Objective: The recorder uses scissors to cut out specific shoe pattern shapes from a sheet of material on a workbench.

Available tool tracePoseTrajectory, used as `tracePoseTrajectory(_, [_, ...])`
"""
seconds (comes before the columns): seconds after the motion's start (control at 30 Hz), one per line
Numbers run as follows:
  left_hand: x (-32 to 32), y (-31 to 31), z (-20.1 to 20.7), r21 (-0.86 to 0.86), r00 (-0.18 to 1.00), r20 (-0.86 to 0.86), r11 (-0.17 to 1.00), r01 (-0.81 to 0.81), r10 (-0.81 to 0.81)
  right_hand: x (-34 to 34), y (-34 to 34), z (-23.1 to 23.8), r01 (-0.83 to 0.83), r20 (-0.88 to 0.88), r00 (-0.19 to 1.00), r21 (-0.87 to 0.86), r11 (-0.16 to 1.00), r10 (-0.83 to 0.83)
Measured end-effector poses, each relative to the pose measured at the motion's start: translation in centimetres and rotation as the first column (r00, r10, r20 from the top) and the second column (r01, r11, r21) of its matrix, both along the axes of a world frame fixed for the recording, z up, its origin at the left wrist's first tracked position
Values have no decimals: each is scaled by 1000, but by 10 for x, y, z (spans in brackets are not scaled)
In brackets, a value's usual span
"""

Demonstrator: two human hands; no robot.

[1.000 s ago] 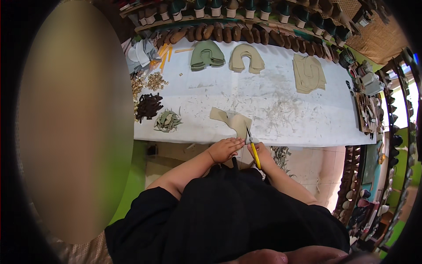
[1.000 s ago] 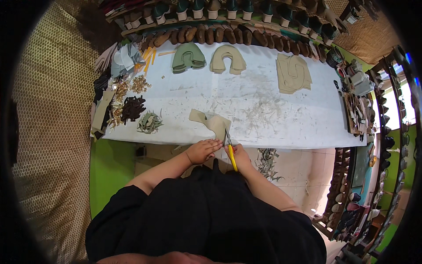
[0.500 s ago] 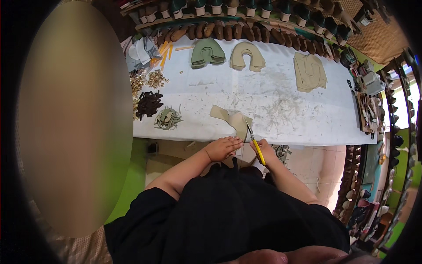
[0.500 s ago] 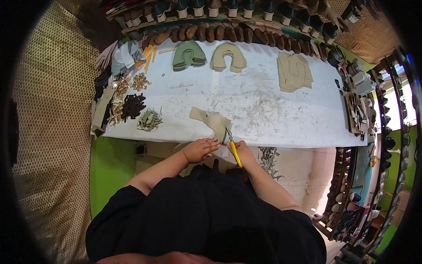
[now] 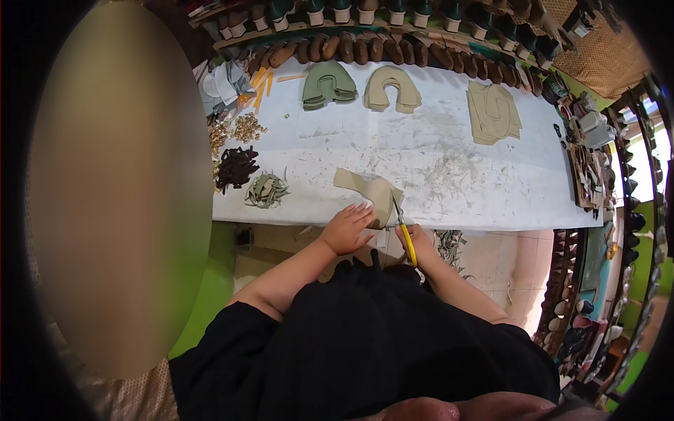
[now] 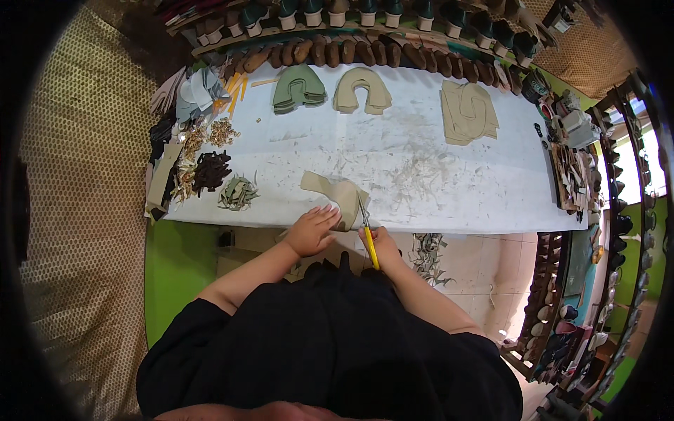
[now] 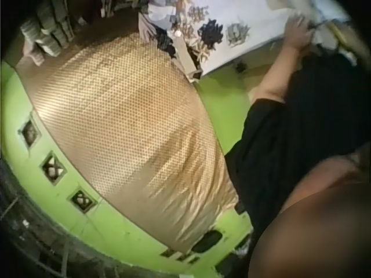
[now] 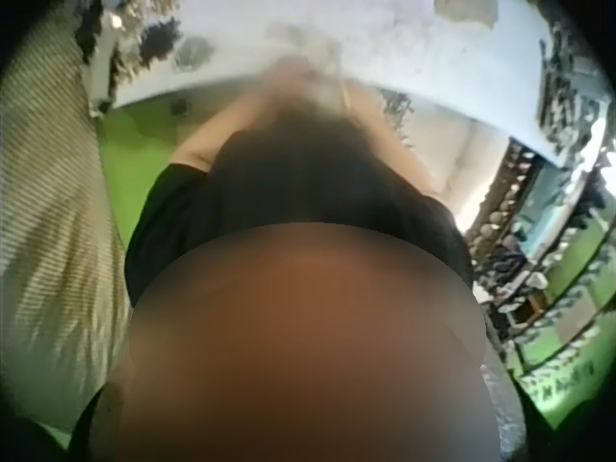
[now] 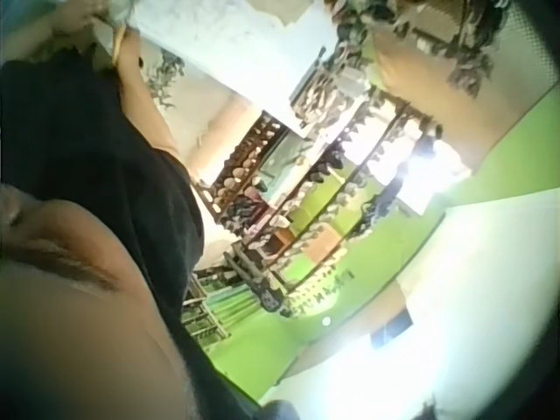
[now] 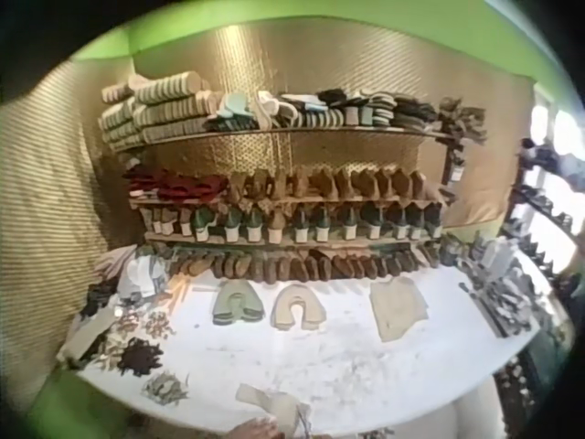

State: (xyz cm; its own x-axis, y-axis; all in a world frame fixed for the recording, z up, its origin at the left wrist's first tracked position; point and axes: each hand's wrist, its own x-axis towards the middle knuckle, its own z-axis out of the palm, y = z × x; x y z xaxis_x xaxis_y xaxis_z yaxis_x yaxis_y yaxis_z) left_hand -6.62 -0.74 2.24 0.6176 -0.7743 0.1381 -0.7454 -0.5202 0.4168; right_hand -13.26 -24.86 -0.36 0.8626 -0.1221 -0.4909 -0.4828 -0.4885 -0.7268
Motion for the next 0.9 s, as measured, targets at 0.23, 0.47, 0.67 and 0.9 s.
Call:
tracePoseTrajectory(0.23, [1,-59,-6,79,967,-9,964,-253,254,2,9,24,149,-237,968,261,954,-86])
tracePoseTrajectory(0.47, [2,-55,-31,217,969,95,945,-246,230,0,7,26,161,-254,964,308,938,-81])
tracePoseTrajectory(0.67, [-4,-69,-15,162,949,-20,937,-308,316,-9,5,25,148,-232,970,315,938,-76])
tracePoseTrajectory(0.9, [5,-62,-35,129,972,57,964,-233,227,-10,0,27,159,-229,970,355,921,-79])
